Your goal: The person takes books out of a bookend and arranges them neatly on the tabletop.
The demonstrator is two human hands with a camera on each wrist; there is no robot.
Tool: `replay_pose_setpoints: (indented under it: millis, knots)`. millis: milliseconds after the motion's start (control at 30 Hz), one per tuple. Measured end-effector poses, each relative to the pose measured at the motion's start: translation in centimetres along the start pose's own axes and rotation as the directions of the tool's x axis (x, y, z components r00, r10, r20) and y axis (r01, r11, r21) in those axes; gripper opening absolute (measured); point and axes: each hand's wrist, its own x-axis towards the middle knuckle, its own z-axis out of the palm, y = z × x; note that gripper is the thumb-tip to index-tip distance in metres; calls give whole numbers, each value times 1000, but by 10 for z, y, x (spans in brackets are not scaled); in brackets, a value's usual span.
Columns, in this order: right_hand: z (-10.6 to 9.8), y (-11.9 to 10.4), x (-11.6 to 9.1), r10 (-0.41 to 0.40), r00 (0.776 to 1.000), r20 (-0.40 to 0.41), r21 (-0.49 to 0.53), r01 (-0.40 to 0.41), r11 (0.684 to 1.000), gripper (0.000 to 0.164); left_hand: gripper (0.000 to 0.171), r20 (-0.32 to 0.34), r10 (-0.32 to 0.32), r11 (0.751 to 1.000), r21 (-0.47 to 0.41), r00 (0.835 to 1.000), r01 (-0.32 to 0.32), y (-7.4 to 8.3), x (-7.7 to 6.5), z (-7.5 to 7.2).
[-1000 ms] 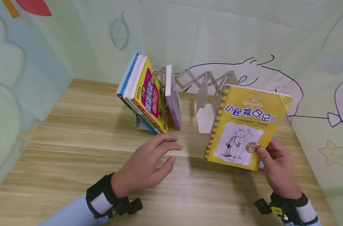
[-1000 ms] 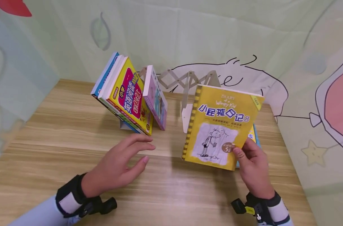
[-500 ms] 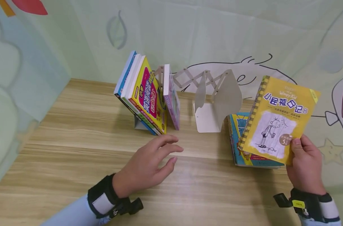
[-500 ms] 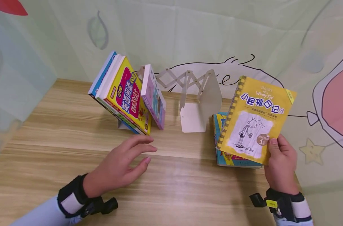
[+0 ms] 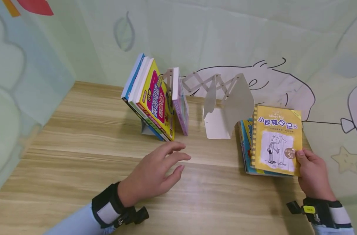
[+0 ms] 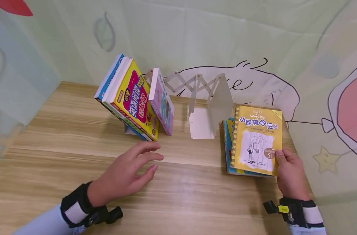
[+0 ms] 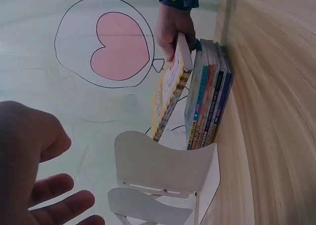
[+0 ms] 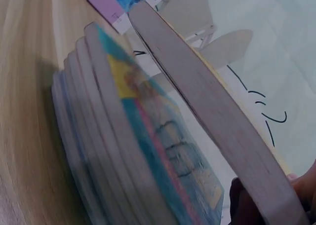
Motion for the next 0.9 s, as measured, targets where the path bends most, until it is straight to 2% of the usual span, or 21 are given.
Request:
replay_pose_setpoints:
  millis: [67, 133, 267, 367, 533, 733, 900]
  knots:
    - [1, 2, 3, 17, 1000, -1, -104, -17, 994, 70, 28, -3, 6, 1000, 9, 1000, -6, 0, -1, 1]
    - [3, 2, 5, 24, 1000, 5, -225, -23, 974, 67, 27, -13, 17, 1000, 17, 1000, -17, -1, -1, 1]
    - [5, 1, 10, 46, 998, 34, -431, -27, 902, 67, 26, -31, 42, 999, 32, 999, -41, 0, -2, 1]
    - [6, 0, 13, 71, 997, 42, -528, -39, 849, 68, 26, -28, 38, 999, 32, 999, -37, 0, -3, 1]
    - [8, 2, 13, 41, 998, 40, -639, -5, 769, 71, 27, -1, 8, 1000, 26, 1000, -8, 0, -4, 1]
    - [13, 7, 8, -56, 998, 7, -687, 45, 725, 67, 28, 31, -11, 999, 47, 999, 10, 0, -5, 2]
    - [15, 8, 7, -121, 993, -9, -728, 76, 681, 64, 28, 25, -14, 998, 55, 1000, 12, -2, -6, 3]
